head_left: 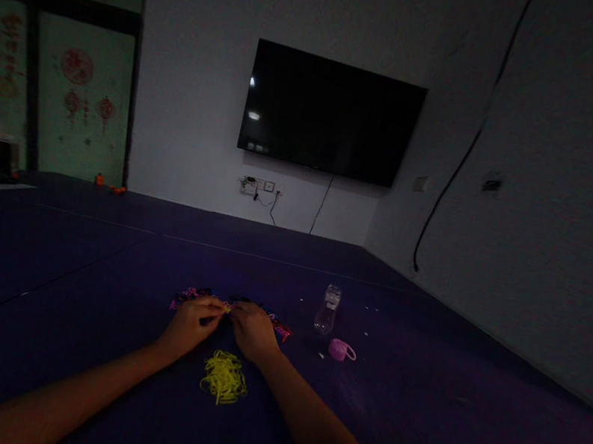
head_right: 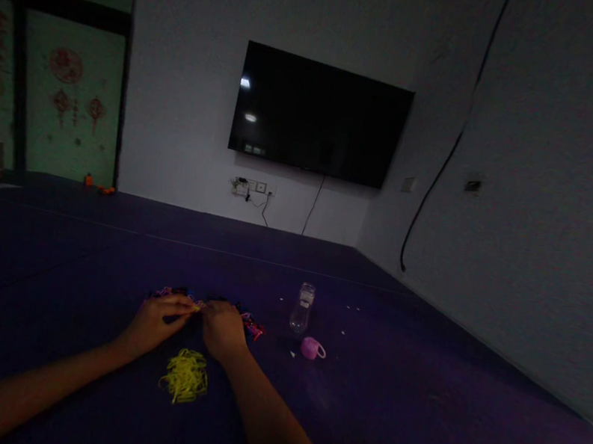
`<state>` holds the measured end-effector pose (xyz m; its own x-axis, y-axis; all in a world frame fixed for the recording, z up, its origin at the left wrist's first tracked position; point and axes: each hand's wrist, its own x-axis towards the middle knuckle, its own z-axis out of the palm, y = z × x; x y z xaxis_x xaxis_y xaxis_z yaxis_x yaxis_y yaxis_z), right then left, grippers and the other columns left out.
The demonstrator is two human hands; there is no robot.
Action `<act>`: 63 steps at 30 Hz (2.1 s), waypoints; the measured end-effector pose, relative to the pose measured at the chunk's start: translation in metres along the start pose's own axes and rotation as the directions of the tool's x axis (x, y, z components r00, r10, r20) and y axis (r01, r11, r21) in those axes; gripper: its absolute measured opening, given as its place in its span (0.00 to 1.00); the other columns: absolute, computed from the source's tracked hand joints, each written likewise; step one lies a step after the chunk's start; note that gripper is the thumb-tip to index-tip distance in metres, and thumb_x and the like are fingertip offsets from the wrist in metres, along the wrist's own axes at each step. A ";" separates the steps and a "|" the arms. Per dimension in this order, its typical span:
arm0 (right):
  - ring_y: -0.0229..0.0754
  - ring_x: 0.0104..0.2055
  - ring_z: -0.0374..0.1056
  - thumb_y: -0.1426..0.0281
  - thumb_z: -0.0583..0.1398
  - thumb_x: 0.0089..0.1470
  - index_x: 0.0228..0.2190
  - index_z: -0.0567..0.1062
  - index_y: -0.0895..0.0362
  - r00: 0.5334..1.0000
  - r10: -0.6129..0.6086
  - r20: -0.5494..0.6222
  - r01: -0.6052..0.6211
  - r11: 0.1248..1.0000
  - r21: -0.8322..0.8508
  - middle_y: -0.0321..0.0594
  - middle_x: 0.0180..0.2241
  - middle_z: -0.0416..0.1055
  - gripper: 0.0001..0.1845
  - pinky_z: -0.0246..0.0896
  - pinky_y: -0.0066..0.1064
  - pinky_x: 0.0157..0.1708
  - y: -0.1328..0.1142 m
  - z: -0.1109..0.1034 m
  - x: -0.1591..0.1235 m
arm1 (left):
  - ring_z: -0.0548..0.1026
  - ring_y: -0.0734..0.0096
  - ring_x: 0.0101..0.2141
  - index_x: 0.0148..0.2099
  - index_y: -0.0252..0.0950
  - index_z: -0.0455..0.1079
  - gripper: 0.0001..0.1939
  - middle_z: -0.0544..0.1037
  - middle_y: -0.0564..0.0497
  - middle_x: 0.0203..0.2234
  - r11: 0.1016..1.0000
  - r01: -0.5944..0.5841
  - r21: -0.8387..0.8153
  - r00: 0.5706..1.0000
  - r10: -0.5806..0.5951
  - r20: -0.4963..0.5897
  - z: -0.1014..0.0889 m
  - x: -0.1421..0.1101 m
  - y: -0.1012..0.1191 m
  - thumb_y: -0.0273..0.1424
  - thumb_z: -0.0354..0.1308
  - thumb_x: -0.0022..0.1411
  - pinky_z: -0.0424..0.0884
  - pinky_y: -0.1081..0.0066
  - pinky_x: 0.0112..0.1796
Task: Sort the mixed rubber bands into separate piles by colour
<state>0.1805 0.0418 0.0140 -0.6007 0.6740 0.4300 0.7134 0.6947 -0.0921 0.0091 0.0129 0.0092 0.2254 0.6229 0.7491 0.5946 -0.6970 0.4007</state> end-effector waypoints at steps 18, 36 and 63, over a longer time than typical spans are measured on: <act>0.42 0.47 0.65 0.75 0.49 0.56 0.41 0.74 0.57 0.991 0.122 -0.049 -0.123 0.992 -0.026 0.44 0.44 0.72 0.17 0.55 0.31 0.47 0.004 0.001 0.000 | 0.76 0.68 0.26 0.26 0.33 0.74 0.03 0.79 0.49 0.25 0.873 0.170 -0.457 0.931 0.010 0.366 -0.004 -0.003 0.035 0.28 0.63 0.47 0.70 0.72 0.30; 0.42 0.48 0.65 0.76 0.49 0.56 0.43 0.73 0.56 0.998 0.060 -0.012 -0.060 0.996 -0.070 0.44 0.44 0.71 0.18 0.56 0.31 0.47 0.000 -0.001 0.001 | 0.68 0.58 0.50 0.42 0.37 0.74 0.16 0.77 0.47 0.43 0.912 0.174 0.371 0.973 -0.217 0.076 -0.041 0.010 -0.086 0.33 0.45 0.63 0.63 0.56 0.50; 0.42 0.48 0.64 0.76 0.49 0.55 0.43 0.73 0.57 0.999 0.047 0.006 -0.047 0.997 -0.055 0.44 0.45 0.71 0.18 0.56 0.31 0.48 0.001 0.000 0.001 | 0.75 0.61 0.43 0.36 0.37 0.77 0.15 0.79 0.45 0.41 0.939 0.338 -0.071 0.941 -0.335 0.050 -0.044 0.012 -0.089 0.37 0.51 0.58 0.68 0.62 0.47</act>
<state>0.1804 0.0434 0.0143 -0.5687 0.7073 0.4199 0.7593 0.6477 -0.0629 -0.0751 0.0668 0.0056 0.0519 0.8374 0.5441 0.5794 -0.4691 0.6666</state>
